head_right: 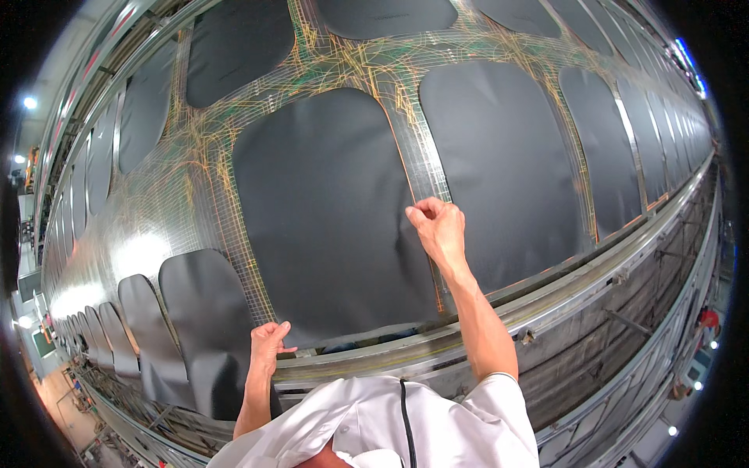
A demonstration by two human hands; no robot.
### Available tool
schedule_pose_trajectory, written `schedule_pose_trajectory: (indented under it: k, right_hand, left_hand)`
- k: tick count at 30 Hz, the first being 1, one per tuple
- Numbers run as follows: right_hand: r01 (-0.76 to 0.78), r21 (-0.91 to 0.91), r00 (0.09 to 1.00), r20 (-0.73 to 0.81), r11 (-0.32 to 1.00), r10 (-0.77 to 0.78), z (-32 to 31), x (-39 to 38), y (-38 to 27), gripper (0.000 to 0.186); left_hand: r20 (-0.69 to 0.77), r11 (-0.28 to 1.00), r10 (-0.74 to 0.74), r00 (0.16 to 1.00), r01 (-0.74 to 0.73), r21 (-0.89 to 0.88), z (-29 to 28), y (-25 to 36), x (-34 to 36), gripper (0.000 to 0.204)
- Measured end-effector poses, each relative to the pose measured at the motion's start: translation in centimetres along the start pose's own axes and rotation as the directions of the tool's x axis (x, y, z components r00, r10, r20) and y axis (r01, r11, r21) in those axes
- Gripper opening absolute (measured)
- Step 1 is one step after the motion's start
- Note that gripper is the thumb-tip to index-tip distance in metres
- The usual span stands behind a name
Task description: The person repeatedly places black foam insulation pads into designated recesses on a curved, grid-lined metallic surface. They smooth each pad into place with their hands, then lift it out and repeat the process on the same or adjacent sections.
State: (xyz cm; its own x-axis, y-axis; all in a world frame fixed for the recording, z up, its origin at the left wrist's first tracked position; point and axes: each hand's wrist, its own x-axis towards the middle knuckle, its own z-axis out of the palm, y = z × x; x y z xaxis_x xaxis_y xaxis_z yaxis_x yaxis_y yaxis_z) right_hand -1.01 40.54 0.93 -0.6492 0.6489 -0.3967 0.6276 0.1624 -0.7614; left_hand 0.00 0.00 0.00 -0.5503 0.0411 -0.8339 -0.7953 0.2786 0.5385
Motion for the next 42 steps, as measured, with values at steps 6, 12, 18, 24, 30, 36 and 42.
schedule_pose_trajectory:
  k: [6,12,18,24,30,36,42]
  right_hand:
    - [0.017,-0.086,0.999,-0.027,0.996,-0.019,0.9,2.9,-2.0,0.024]
    - [0.011,-0.141,0.999,-0.050,0.990,-0.018,1.6,4.5,-2.7,0.022]
    - [0.000,-0.128,0.998,-0.062,0.992,-0.008,1.8,4.6,-2.8,0.022]
    - [0.000,-0.130,0.997,-0.071,0.992,-0.010,1.6,4.8,-2.7,0.022]
    - [0.003,-0.127,0.998,-0.066,0.992,-0.012,1.7,4.7,-3.0,0.022]
    - [0.004,-0.106,0.998,-0.059,0.994,-0.010,1.5,4.6,-2.8,0.021]
    - [0.041,-0.119,0.997,-0.063,0.992,-0.048,1.6,4.8,-2.4,0.025]
  left_hand:
    - [-0.004,0.999,-0.042,0.999,0.042,-0.001,0.2,0.3,-0.4,0.032]
    - [-0.012,1.000,-0.029,1.000,0.029,0.000,0.0,0.2,-0.2,0.030]
    - [0.008,0.999,-0.029,1.000,0.029,-0.015,-0.4,0.3,-0.1,0.028]
    - [0.001,0.999,-0.033,0.999,0.033,-0.016,-0.1,0.3,-0.1,0.027]
    - [-0.012,0.999,-0.033,0.999,0.033,-0.023,-0.1,0.4,-0.2,0.028]
    - [-0.010,0.999,-0.029,1.000,0.028,-0.032,0.0,0.4,-0.3,0.028]
    - [-0.002,0.999,-0.037,0.999,0.037,-0.017,-0.1,0.1,0.0,0.030]
